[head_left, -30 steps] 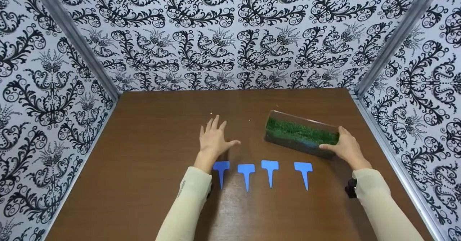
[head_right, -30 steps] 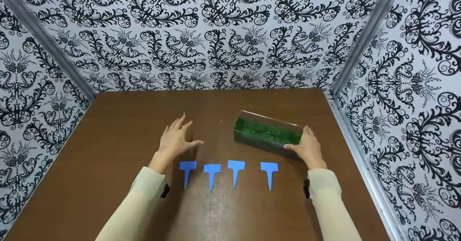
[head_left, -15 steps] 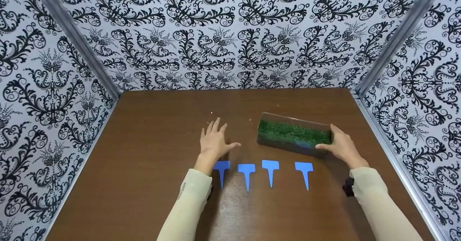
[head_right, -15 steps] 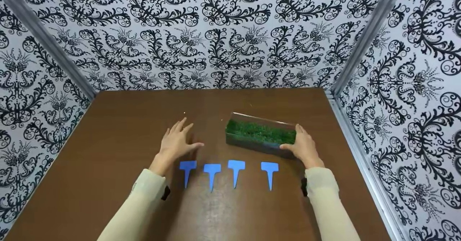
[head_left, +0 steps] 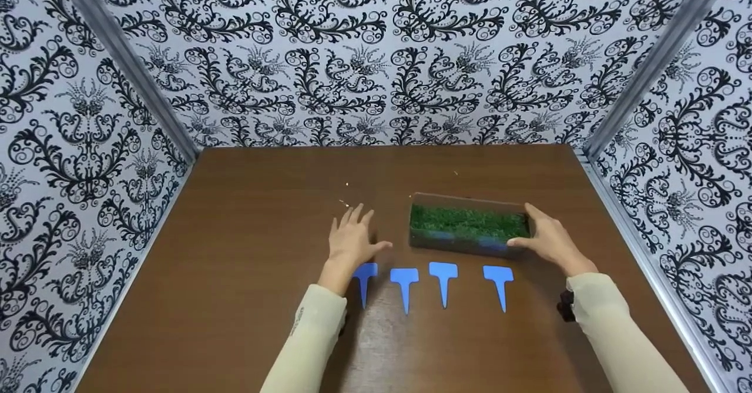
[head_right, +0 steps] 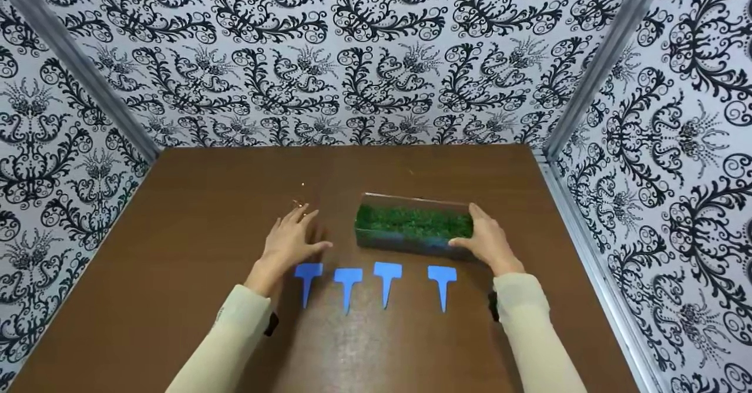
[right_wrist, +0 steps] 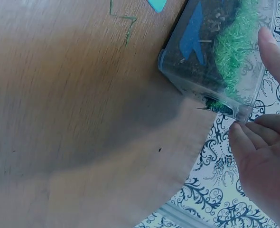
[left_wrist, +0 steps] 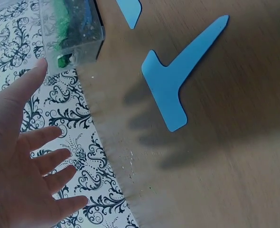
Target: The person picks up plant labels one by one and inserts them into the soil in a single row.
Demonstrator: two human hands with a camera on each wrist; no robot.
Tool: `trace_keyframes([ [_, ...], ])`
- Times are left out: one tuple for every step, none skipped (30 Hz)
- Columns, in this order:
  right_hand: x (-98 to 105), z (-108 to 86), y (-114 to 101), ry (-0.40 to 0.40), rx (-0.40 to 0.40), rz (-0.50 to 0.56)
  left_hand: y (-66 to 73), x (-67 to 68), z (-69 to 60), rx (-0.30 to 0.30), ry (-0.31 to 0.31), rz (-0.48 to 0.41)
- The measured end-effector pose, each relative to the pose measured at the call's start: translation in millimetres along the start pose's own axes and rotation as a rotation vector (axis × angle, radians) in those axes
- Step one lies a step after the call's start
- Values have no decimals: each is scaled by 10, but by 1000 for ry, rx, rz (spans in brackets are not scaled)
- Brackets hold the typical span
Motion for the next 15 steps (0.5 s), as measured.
trace_keyframes([
  [-6, 6, -13, 0, 5, -3, 5, 0, -10, -3, -1, -4],
  [-12, 12, -24, -1, 11, -9, 11, -2, -20, -7, -2, -6],
  [-18, 16, -35, -2, 15, -13, 18, -4, -30, -10, -4, -9],
  [-24, 21, -45, -4, 21, -14, 26, -7, -43, -15, -4, -13],
  [-28, 25, -56, -3, 28, -16, 35, -11, -54, -21, -4, -19],
  [-34, 29, -63, -5, 33, -17, 46, -14, -67, -27, -3, -23],
  [-39, 31, -71, -8, 36, -15, 57, -20, -79, -33, -4, -31],
  [-44, 34, -77, -9, 40, -14, 64, -29, -88, -37, -4, -36],
  [-48, 37, -82, -8, 44, -13, 72, -36, -98, -41, -3, -44],
  [-50, 39, -88, -7, 46, -12, 78, -41, -109, -45, 0, -50],
  [-51, 40, -93, -4, 48, -13, 83, -48, -119, -48, 2, -56],
  [-53, 42, -93, -2, 50, -15, 89, -52, -130, -50, 4, -60],
  [-52, 43, -95, 2, 50, -16, 92, -56, -144, -53, 6, -65],
  [-53, 44, -95, 6, 51, -18, 96, -61, -158, -55, 9, -66],
  [-54, 44, -94, 8, 52, -18, 102, -65, -173, -60, 12, -69],
])
Point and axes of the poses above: each hand's wrist, its own z-axis towards the middle knuckle, its own x-axis out of the back of the hand, y = z × x, the point moved 5 cm from there along z, towards the middle knuckle, and after that the axes turned 8 degrees about x, right-handed, at the moved point
